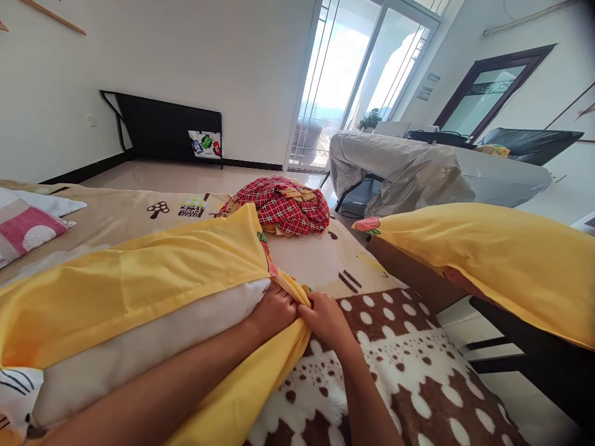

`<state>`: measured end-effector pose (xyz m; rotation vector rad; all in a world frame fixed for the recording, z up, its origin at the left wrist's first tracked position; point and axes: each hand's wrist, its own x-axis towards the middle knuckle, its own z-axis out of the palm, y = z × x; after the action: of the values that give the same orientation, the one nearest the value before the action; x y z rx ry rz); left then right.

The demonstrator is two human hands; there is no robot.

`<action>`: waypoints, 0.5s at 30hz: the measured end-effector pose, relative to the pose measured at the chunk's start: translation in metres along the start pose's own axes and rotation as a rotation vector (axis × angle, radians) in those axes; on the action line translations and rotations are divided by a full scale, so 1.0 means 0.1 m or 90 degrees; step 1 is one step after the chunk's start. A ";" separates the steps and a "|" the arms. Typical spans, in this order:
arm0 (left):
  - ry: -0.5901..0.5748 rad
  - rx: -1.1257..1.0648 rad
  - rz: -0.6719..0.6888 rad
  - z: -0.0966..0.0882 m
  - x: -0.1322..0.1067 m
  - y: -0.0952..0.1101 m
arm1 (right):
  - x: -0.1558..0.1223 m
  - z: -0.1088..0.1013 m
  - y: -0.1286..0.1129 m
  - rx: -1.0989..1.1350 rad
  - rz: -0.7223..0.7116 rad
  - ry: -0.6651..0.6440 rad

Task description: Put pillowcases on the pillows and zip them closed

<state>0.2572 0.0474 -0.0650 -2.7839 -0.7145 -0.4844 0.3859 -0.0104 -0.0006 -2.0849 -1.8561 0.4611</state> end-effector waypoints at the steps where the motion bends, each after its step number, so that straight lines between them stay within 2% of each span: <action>1: -0.025 -0.001 -0.006 0.03 0.01 0.01 | 0.00 0.02 0.01 -0.009 0.003 0.002; 5: -0.083 0.008 -0.070 0.07 0.06 0.06 | 0.02 0.08 0.04 -0.022 0.000 0.024; 8: -0.109 0.012 -0.110 -0.02 0.09 0.10 | 0.03 0.09 0.04 -0.018 -0.005 0.031; 11: -0.133 -0.024 -0.105 -0.09 0.09 0.08 | 0.02 0.07 0.03 -0.018 -0.006 0.024; 15: -0.059 -0.209 -0.104 -0.03 0.06 0.00 | 0.01 0.06 0.01 0.003 -0.007 0.024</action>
<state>0.2613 0.0486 -0.0601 -3.0838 -0.9667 -0.5506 0.3842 -0.0093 -0.0064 -2.0648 -1.8436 0.4203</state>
